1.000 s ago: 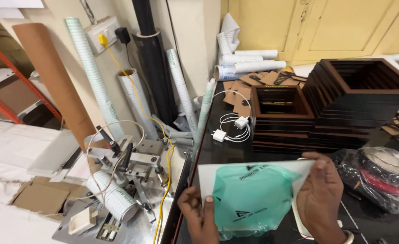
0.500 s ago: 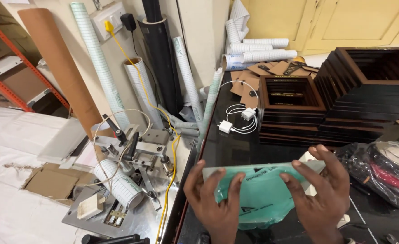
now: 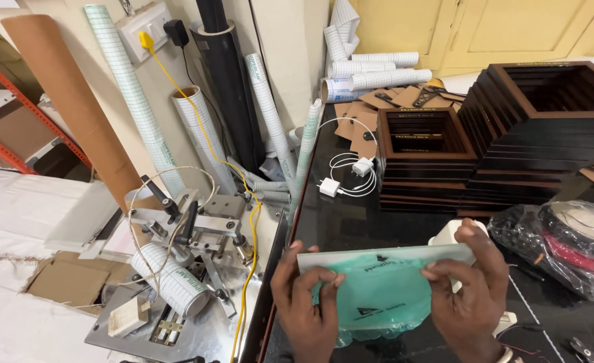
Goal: Assembling led light frames by preparing wires and attaching them to the frame components.
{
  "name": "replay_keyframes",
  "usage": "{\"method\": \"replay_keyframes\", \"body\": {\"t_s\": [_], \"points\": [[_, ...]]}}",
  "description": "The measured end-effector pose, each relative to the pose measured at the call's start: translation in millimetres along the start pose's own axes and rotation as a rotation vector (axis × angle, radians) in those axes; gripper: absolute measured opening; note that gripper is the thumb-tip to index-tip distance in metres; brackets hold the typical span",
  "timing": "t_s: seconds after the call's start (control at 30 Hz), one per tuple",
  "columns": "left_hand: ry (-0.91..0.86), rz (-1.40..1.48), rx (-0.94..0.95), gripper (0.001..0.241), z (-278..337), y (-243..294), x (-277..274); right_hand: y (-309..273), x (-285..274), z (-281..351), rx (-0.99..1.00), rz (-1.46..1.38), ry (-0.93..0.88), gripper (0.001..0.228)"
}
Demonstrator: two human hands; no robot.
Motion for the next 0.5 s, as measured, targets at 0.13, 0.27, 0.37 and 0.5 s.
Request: {"method": "replay_keyframes", "body": {"t_s": [0.13, 0.27, 0.37, 0.5], "points": [[-0.142, 0.013, -0.064, 0.011, 2, -15, -20, 19, 1, -4, -0.136, 0.01, -0.084, 0.015], [-0.275, -0.068, -0.213, 0.017, 9, -20, -25, 14, -1, -10, -0.213, -0.08, -0.112, 0.018], [-0.209, -0.002, -0.234, 0.022, 13, -18, -20, 13, 1, -4, -0.084, -0.215, -0.063, 0.023], [0.034, 0.207, -0.357, 0.035, 35, -51, -12, -22, -4, -27, 0.118, -0.438, 0.089, 0.042]]}}
Point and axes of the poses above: each hand's wrist, its own z-axis away from the middle knuckle, its own x-axis out of the palm, y = z × x, the point moved 4 cm from there along -z, towards the middle knuckle, and after that the axes turned 14 degrees about z, right-handed, at the moved point
